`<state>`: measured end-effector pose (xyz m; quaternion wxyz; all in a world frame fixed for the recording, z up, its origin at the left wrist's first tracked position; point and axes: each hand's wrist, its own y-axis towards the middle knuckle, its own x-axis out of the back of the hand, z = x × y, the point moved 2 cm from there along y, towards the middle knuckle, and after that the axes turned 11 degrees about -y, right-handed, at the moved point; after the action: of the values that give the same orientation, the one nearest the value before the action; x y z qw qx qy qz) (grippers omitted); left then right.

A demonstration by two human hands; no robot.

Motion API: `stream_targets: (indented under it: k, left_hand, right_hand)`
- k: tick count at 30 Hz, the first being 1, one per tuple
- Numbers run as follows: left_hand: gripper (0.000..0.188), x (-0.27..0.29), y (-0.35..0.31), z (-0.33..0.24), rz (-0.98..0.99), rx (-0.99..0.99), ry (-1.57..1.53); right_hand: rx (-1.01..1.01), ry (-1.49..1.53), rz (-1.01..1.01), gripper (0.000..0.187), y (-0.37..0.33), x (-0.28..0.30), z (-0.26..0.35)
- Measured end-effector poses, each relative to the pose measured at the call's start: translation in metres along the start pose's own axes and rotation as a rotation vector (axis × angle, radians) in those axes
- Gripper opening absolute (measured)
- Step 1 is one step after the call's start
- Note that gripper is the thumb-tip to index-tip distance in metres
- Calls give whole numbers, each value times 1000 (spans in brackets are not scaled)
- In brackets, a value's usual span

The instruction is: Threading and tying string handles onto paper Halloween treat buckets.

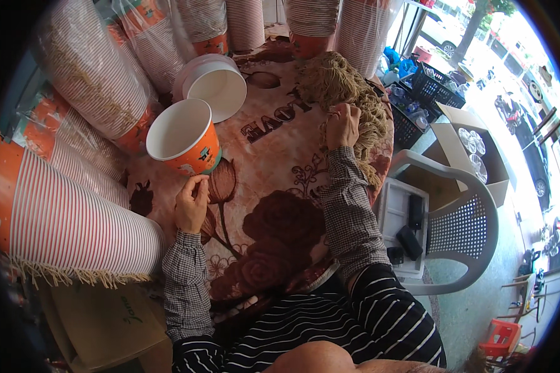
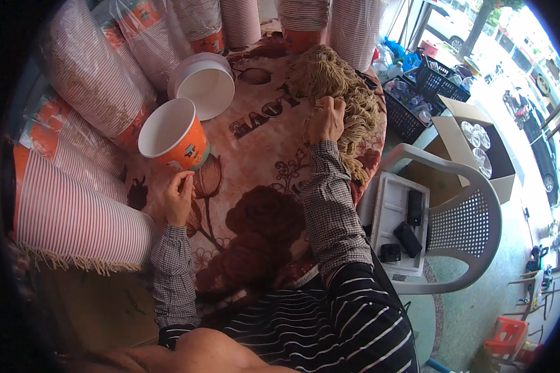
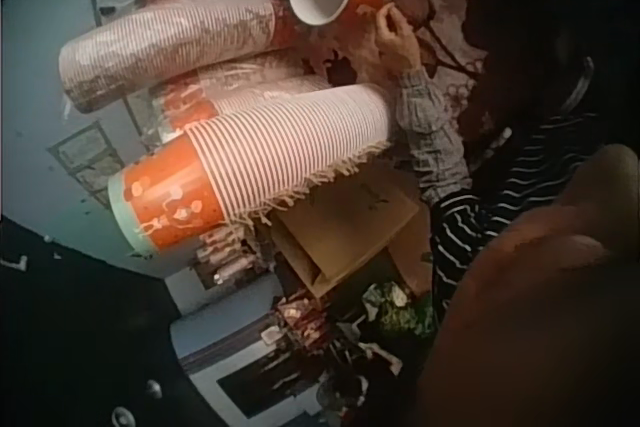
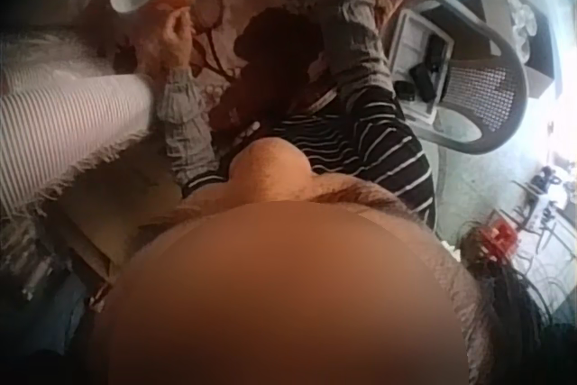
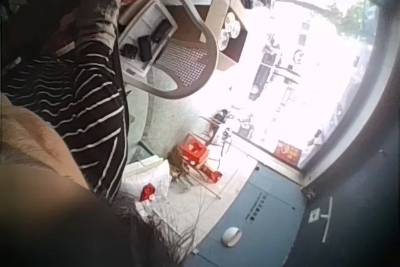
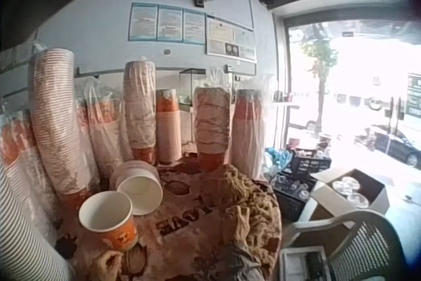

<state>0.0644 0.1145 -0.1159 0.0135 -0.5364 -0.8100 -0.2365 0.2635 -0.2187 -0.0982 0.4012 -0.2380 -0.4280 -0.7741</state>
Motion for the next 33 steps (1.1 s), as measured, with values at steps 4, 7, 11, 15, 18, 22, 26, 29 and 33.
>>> stream_targets:
  k: [4,7,11,15,18,22,26,29,33]
  left_hand:
    - [22,-2,1,-4,5,9,20]
    - [21,-3,1,-2,5,13,20]
    - [21,-1,1,3,15,9,-18]
    - [21,-2,1,2,10,-9,-2]
    - [22,-5,5,-1,-12,-17,-4]
    - [24,-13,12,-17,-144,-394,43]
    - [28,-16,-10,-22,-249,138,-451]
    - [25,-32,-10,-36,-58,303,-799]
    - [20,-28,-5,-44,65,401,-838]
  right_hand:
    - [-34,-58,60,17,-1,-4,-8]
    - [2,-73,8,17,1,-7,-9]
    - [-46,-130,69,16,1,-13,-8]
    - [67,-116,-71,10,0,-13,-10]
    - [457,-172,-345,13,-9,-8,15]
    - [781,46,168,16,-98,-30,104]
    - [939,607,254,16,-148,24,160]
    - [759,633,339,15,-126,35,161]
    - [688,633,268,16,-81,33,160]
